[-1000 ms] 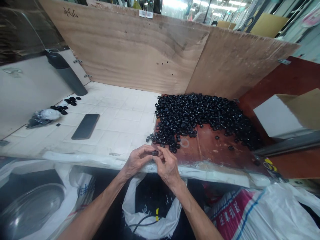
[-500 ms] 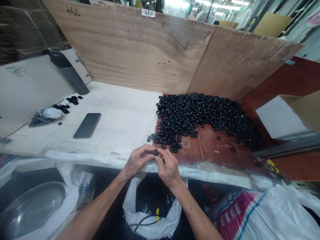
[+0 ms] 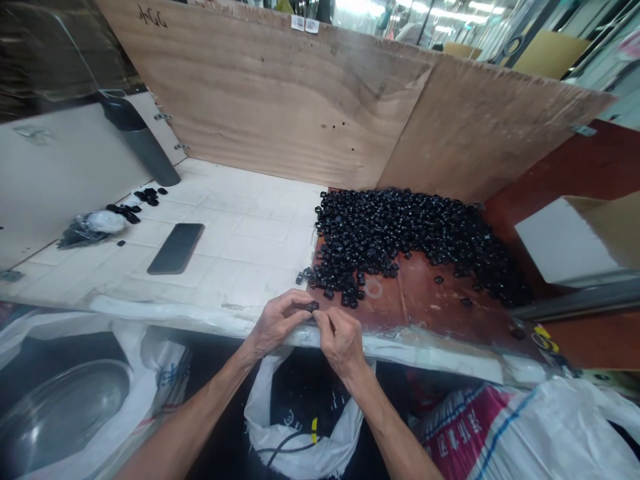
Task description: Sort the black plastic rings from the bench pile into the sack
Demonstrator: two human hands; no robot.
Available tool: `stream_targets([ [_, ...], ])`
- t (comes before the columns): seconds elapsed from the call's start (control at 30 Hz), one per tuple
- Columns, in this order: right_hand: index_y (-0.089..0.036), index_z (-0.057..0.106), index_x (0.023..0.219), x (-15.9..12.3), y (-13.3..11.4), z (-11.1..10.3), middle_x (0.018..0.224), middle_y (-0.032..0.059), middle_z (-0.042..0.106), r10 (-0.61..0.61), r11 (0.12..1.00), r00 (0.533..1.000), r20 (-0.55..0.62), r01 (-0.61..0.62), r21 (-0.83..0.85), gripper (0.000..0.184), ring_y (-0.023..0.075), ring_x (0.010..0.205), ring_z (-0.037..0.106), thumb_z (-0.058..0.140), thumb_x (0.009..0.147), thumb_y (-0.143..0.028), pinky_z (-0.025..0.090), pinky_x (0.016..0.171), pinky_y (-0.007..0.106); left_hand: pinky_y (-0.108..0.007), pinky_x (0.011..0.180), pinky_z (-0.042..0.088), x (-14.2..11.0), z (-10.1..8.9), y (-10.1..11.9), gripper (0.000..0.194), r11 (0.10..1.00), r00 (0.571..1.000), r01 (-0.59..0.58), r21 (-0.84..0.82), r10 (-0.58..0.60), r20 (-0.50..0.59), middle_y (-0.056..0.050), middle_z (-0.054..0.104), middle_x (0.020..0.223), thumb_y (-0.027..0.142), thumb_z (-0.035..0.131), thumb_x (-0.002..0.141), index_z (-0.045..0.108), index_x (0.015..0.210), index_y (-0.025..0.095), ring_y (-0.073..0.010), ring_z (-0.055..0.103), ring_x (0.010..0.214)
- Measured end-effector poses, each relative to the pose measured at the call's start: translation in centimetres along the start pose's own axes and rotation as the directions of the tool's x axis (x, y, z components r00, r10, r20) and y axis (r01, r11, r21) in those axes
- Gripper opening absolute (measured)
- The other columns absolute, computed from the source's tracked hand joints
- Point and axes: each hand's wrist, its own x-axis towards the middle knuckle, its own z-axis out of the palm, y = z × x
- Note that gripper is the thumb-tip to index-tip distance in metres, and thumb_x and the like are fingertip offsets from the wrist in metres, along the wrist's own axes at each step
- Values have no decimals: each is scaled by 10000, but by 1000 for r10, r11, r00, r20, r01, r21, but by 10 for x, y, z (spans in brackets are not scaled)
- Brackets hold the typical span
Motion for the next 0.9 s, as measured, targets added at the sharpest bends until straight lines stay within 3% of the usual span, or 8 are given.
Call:
stream_targets([
  [0.23,-177,656,786,1,-1,-3,660,-1,584,35,998,999,11,-36,44,178,127,570,530,612,914,-292,460,575,254,-321,844,540,1,2,-2,151,1000,1000,6,4,-6,0,-98,667,1029,180,666,853,682,1000,150,-202,639,989],
  [0.37,-185,645,1096,4,-4,-4,956,74,665,-21,992,1000,-11,23,126,196,180,812,637,569,919,-220,528,744,303,-316,850,541,1,0,1,157,1000,1000,5,-15,-5,11,-96,669,1026,167,660,852,675,1008,150,-197,647,985],
  [0.43,-192,653,1065,6,-6,-3,947,78,672,-26,989,1000,-15,28,142,182,191,830,654,542,922,-211,536,751,310,-313,851,540,1,-1,1,153,1000,999,6,-4,-6,32,-96,673,1031,166,653,858,677,1008,150,-196,652,982],
  [0.57,-186,638,945,5,-14,6,694,14,636,182,959,983,-12,-175,222,132,145,545,604,539,910,-266,496,533,251,-313,855,536,0,-2,-1,138,997,997,-49,61,45,67,-91,685,1017,169,638,873,674,1005,153,-192,658,969],
  [0.67,-183,605,938,-4,-15,17,561,-36,578,409,850,912,29,-393,350,150,134,456,553,566,886,-319,441,449,227,-325,883,528,-3,-4,0,154,977,986,-149,151,136,97,-92,686,1030,156,594,893,659,1033,159,-191,656,980],
  [0.73,-181,599,905,-11,-8,20,526,-45,558,473,794,876,94,-469,387,168,131,429,530,570,878,-344,421,426,223,-323,878,527,-6,-9,4,156,962,972,-186,202,150,179,-85,688,1016,150,561,903,651,1030,164,-187,658,965],
  [0.8,-180,616,870,-16,5,15,521,-37,557,456,826,885,96,-460,325,175,133,431,521,585,867,-353,421,429,227,-293,813,534,-7,-13,5,112,953,952,-158,257,78,297,-55,691,934,168,570,899,656,971,173,-172,663,879],
  [0.9,-184,643,909,-14,28,-4,679,15,629,358,933,927,-115,-351,75,152,147,511,553,612,839,-315,463,489,252,-259,706,530,0,-10,-3,72,912,948,-107,397,-26,317,-17,675,848,228,638,865,666,919,191,-152,645,749],
])
